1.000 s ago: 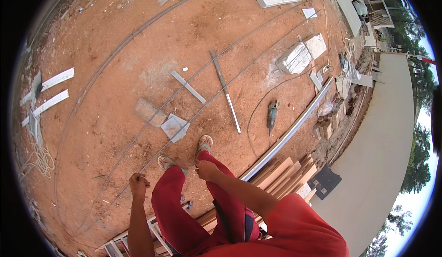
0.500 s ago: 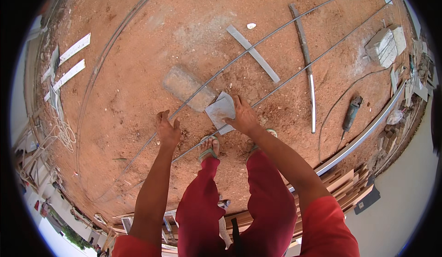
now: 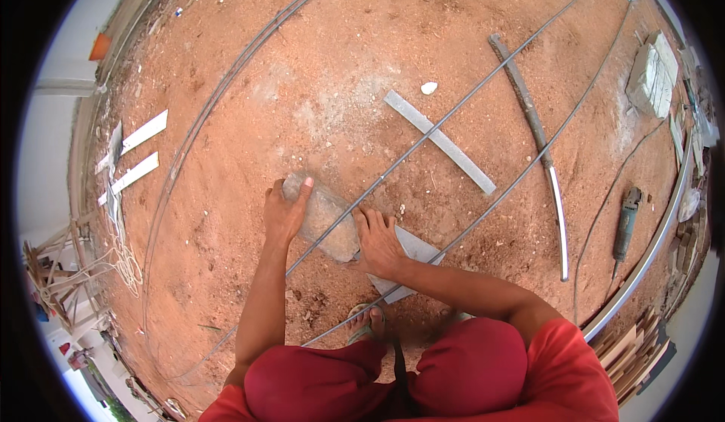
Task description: The person measures a long metal rod with a tape measure and marks it with a piece of chalk. They then use an angle grinder to cut the rod at the marked point, producing sparks. The person repeats this process for a second rod, measuring, marking, and cutting it to size.
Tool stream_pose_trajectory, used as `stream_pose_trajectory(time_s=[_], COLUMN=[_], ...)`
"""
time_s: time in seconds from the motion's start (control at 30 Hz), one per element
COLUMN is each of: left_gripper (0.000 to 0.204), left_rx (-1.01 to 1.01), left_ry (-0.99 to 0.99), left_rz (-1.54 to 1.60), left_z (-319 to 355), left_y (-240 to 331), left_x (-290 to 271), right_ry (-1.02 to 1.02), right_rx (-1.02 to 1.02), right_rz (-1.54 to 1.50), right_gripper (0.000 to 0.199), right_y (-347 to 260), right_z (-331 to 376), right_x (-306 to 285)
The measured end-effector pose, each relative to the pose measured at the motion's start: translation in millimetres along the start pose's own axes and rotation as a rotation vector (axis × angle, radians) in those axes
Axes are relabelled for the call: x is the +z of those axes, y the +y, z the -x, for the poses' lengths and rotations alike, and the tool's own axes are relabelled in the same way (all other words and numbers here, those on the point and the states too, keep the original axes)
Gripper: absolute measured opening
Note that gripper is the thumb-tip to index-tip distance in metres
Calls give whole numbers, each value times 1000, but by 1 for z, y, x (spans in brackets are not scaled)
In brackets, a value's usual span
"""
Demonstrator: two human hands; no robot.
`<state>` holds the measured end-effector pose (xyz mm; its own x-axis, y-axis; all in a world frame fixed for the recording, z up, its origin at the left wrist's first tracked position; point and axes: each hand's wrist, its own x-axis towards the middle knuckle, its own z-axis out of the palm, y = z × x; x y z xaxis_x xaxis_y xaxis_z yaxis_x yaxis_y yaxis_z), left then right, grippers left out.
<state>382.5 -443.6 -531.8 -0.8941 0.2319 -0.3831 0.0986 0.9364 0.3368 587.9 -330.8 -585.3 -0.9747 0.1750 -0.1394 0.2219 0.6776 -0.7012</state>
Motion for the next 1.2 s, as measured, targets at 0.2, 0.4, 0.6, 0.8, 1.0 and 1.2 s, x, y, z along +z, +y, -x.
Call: stream_pose_trajectory(time_s=[0.2, 0.4, 0.6, 0.8, 1.0, 1.2], left_gripper=[92, 91, 94, 77, 52, 47], left_rx=[-94, -66, 51, 299, 336, 356], left_ry=[87, 81, 4, 238, 84, 144], left_rz=[16, 91, 79, 14, 186, 169], left_z=[8, 4, -7, -66, -30, 5], left_y=[20, 25, 77, 58, -4, -77], left_x=[-3, 2, 0, -36, -24, 46], right_ry=[102, 163, 295, 509, 821, 988], right_rx=[-23, 14, 76, 178, 599, 1193], right_rz=[-54, -80, -87, 39, 345, 602], right_gripper=[120, 114, 101, 86, 46, 54], right_y=[-7, -8, 8, 58, 182, 299], right_z=[-3, 7, 12, 67, 216, 395], right_x=[8, -3, -42, -118, -201, -247])
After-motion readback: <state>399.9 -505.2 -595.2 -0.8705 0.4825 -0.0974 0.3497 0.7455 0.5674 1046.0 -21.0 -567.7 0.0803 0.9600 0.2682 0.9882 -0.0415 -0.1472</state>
